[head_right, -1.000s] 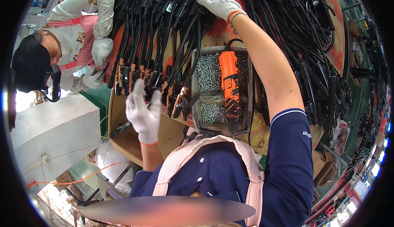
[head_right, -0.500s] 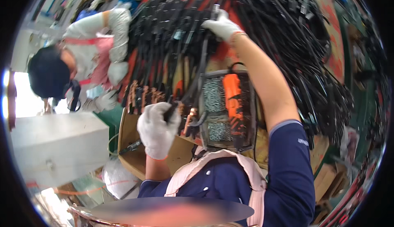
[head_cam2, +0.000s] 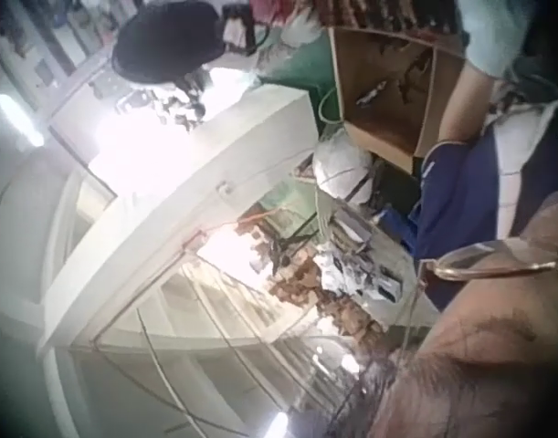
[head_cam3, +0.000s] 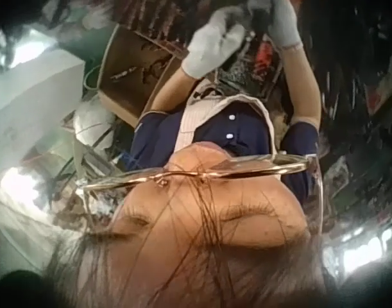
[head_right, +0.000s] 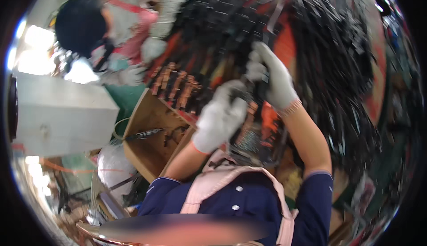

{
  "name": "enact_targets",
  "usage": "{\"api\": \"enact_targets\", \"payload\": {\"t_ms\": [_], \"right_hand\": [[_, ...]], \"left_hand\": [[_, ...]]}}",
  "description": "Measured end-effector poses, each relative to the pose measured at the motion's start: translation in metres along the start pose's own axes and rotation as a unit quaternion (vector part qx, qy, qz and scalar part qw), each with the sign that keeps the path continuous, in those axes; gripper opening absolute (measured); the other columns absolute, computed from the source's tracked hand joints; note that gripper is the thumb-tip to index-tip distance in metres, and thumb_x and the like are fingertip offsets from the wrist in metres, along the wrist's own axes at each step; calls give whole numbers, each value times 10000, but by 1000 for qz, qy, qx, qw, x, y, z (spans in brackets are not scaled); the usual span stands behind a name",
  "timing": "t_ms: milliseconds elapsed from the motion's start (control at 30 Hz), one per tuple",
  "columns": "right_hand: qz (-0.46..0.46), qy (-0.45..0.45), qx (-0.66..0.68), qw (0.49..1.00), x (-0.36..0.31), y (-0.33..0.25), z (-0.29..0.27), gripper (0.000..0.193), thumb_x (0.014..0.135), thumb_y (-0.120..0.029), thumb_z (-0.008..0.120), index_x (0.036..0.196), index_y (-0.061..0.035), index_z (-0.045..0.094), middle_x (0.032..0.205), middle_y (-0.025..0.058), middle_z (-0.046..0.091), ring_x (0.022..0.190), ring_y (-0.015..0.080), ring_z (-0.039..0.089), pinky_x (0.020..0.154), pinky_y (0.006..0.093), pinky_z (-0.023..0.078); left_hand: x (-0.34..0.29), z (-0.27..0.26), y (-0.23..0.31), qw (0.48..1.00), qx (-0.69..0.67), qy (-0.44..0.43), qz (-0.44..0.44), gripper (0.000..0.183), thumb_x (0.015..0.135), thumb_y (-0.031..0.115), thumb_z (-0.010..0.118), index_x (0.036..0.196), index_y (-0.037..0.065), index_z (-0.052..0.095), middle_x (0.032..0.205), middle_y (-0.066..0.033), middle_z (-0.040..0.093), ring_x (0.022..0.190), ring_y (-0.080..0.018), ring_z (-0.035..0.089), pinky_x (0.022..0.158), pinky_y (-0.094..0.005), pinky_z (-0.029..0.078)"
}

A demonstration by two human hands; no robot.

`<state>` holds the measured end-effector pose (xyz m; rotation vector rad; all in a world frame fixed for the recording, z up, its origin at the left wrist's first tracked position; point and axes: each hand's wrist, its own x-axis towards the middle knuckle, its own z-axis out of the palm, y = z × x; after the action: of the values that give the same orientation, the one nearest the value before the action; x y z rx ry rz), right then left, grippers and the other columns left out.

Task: The person assembles electronic components by driving screws into black plastic housings using an electric screwdriver at a factory workbench.

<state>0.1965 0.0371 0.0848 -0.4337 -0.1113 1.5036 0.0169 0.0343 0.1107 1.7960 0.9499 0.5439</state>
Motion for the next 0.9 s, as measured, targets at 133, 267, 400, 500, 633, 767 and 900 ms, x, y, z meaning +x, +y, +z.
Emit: {"api": "enact_targets", "payload": {"t_ms": [133,267,400,500,633,767,900], "right_hand": [[-36,5,-5,999,14,-4,16,214,984,-336,541,1056,-135,545,697,-39,467,521,60,364,448,218,324],[-76,71,-52,993,24,-16,8,133,942,-219,609,997,-129,527,722,-15,504,547,62,452,440,214,383],[-126,55,-124,983,2,-15,5,88,941,-148,577,987,-117,508,764,-4,514,565,60,461,452,208,383],[-202,99,-87,971,-12,-8,9,110,939,-143,579,1019,-111,511,770,-3,513,576,61,468,463,209,394],[-277,144,-161,936,-45,-12,30,179,964,-148,543,1138,-108,522,785,-15,504,573,51,421,471,188,366],[-220,103,-137,960,-53,-11,19,220,970,-160,539,1176,-98,495,787,-12,507,572,50,415,468,188,339],[-235,110,-108,960,-53,-4,20,254,928,-191,611,1139,-104,499,782,-8,533,596,61,473,499,222,412]], "left_hand": [[4,-6,-8,998,-12,3,69,443,948,181,496,1352,19,417,961,-232,634,885,-342,640,770,-393,486],[6,7,-13,991,57,21,121,454,942,193,501,1368,68,408,811,-239,641,719,-393,653,635,-432,501],[13,23,-8,977,49,74,196,440,928,148,528,1354,80,444,733,-191,631,579,-349,626,542,-400,487],[14,28,-10,956,95,122,248,432,914,122,560,1337,94,476,645,-147,608,516,-310,604,485,-367,463],[17,44,-15,948,151,113,258,366,932,126,536,1294,73,515,724,-156,639,605,-315,647,550,-367,500],[18,49,-4,954,-12,76,290,378,940,109,516,1310,39,485,1056,-199,656,858,-334,685,720,-365,534],[25,47,14,932,138,156,297,412,929,131,543,1334,78,492,865,-152,695,632,-326,673,556,-359,523]]}}
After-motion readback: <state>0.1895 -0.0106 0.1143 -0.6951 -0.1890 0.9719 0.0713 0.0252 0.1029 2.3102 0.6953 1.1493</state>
